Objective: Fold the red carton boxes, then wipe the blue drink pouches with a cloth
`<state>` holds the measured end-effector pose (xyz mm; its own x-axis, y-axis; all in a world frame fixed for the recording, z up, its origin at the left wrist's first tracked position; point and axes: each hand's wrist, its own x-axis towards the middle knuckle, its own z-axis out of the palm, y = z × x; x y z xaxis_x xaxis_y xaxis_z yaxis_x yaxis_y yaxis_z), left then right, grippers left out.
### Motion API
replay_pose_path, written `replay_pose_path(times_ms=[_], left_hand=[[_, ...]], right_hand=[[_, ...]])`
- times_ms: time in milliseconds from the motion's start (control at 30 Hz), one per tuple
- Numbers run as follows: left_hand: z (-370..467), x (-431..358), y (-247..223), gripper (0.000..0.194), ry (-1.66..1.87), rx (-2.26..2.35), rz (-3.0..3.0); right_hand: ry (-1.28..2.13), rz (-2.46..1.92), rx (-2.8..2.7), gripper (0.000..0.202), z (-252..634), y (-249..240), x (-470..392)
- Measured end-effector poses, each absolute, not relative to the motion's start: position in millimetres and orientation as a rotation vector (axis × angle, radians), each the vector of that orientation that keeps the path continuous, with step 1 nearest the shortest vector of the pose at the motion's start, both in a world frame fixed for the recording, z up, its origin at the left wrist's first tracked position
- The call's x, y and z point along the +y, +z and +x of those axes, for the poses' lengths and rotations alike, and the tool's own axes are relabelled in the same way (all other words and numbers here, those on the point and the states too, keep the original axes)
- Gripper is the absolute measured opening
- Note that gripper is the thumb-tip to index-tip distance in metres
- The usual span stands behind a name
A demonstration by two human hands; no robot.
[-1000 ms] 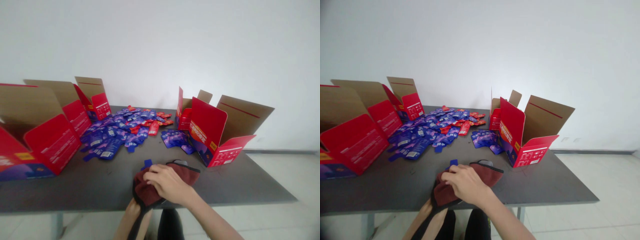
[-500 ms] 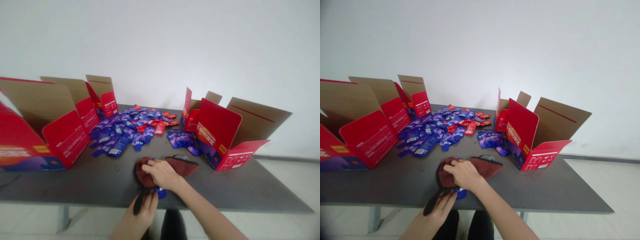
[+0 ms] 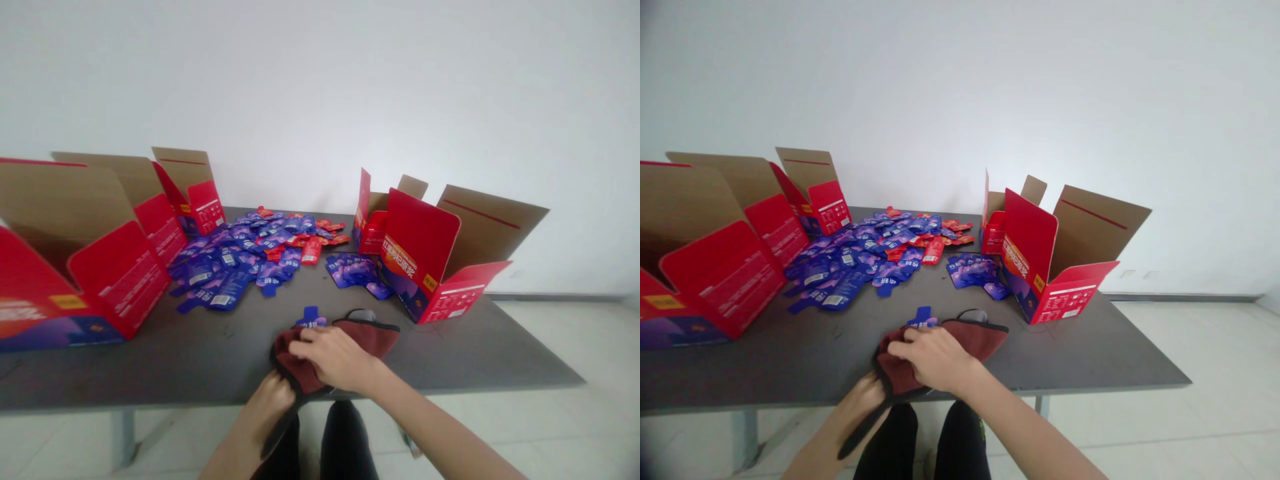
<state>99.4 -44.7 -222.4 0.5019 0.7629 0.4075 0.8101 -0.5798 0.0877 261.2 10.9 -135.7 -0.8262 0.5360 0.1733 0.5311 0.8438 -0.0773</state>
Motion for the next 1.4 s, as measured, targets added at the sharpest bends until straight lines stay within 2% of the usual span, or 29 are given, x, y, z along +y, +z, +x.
replay_pose_path(times_ms=[133,267,433,533,667,733,833,967,1133,1267,1400], left_hand=[[92,-45,-222,0.056,-0.527,-1.197,-2.662],[88,-44,-212,0.049,-0.425,-1.084,-2.574],[97,-42,-201,0.041,-0.542,-1.194,-2.641],[104,-47,-196,0.037,-0.547,-1.399,-2.600],[113,-52,-194,0.040,-0.242,-1.486,-2.583],[115,-54,-198,0.037,-0.135,-1.463,-2.572],[112,-54,-209,0.035,-0.196,-1.413,-2.526],[105,-51,-212,0.043,-0.375,-1.183,-2.481],[109,-48,-200,0.039,-0.381,-1.161,-2.452],[115,-47,-197,0.041,-0.370,-1.246,-2.491],[118,-46,-195,0.044,-0.289,-1.313,-2.575]], right_hand=[[-0.028,-0.868,-2.894,0.022,254,-156,21],[-0.007,-1.094,-2.837,0.025,240,-160,66],[0.028,-1.227,-2.707,0.021,239,-148,95],[0.091,-1.147,-2.623,0.021,248,-129,73],[0.284,-0.855,-2.649,0.028,255,-123,29],[0.281,-0.766,-2.762,0.021,254,-132,18],[0.143,-0.723,-2.874,0.015,250,-149,22],[-0.048,-0.765,-2.895,0.013,240,-164,52],[-0.044,-1.063,-2.745,0.017,229,-170,103],[-0.040,-1.169,-2.589,0.021,238,-146,112],[0.036,-1.075,-2.382,0.018,263,-86,88]])
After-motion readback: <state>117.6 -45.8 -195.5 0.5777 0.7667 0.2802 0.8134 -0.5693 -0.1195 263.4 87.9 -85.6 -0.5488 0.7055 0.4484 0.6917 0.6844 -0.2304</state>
